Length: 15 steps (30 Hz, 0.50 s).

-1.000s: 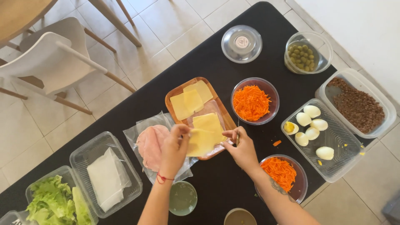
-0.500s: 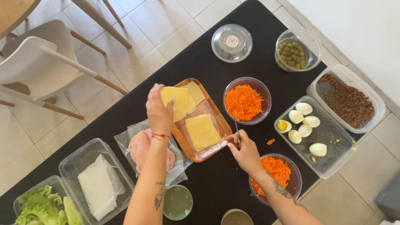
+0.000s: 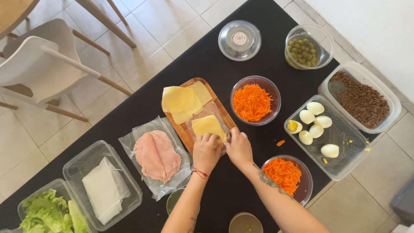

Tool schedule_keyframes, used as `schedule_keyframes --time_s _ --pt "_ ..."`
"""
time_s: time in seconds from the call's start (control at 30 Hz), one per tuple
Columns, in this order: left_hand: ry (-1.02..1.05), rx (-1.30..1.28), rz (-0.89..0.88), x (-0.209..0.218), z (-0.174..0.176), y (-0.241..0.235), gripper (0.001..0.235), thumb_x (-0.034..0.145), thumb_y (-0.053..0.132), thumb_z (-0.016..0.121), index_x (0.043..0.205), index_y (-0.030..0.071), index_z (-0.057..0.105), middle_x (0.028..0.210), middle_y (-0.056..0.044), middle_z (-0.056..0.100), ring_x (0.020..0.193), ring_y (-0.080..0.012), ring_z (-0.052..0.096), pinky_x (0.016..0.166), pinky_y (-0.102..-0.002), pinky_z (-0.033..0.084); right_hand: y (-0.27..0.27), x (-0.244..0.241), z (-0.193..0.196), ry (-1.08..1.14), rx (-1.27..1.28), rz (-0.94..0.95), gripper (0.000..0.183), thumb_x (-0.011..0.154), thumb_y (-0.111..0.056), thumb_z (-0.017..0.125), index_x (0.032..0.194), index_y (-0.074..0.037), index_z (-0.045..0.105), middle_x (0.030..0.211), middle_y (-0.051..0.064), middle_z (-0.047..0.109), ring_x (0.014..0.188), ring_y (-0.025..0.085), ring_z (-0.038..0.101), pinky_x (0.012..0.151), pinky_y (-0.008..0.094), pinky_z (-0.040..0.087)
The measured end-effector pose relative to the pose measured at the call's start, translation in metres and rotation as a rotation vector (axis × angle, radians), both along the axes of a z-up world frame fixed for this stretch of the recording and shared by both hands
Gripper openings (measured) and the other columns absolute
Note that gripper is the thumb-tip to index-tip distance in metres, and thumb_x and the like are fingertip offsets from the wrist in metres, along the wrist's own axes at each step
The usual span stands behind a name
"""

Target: The person prepares a salad by cutting slices of ham and cheese into small pieces using a knife and adding them to a bowl containing corn and peas. They then retrieve a hard-boiled egg from the refrigerator, cut it into pieces, and add it to the bowl, followed by adding olives.

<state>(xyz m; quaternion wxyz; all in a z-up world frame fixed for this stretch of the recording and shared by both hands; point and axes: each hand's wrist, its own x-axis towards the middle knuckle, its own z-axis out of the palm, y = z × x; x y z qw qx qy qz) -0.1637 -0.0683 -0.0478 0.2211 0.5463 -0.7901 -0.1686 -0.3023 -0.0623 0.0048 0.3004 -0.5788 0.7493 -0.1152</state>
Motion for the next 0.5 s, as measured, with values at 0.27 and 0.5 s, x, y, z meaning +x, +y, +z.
schedule_keyframes --time_s 0.27,0.5 --pt "0.102 0.047 0.120 0.003 0.022 0.009 0.027 0.069 0.020 0.072 0.095 0.022 0.064 0.089 0.002 0.059 0.085 -0.0213 0.060 0.073 -0.030 0.052 -0.010 0.005 0.009 -0.427 0.140 -0.315 0.028 0.069 -0.006 0.067 0.081 -0.015 0.043 0.082 0.007 0.067 0.081 0.025 0.068 0.071 0.034 0.054" --pt "0.391 0.277 0.322 0.006 0.057 0.005 0.011 0.075 0.022 0.072 0.085 0.027 0.072 0.080 0.006 0.068 0.076 -0.0157 0.067 0.071 -0.027 0.055 -0.002 0.002 0.006 -0.946 0.002 -0.460 0.045 0.071 0.008 0.067 0.085 -0.015 0.031 0.090 0.010 0.066 0.079 0.018 0.068 0.064 0.023 0.055"
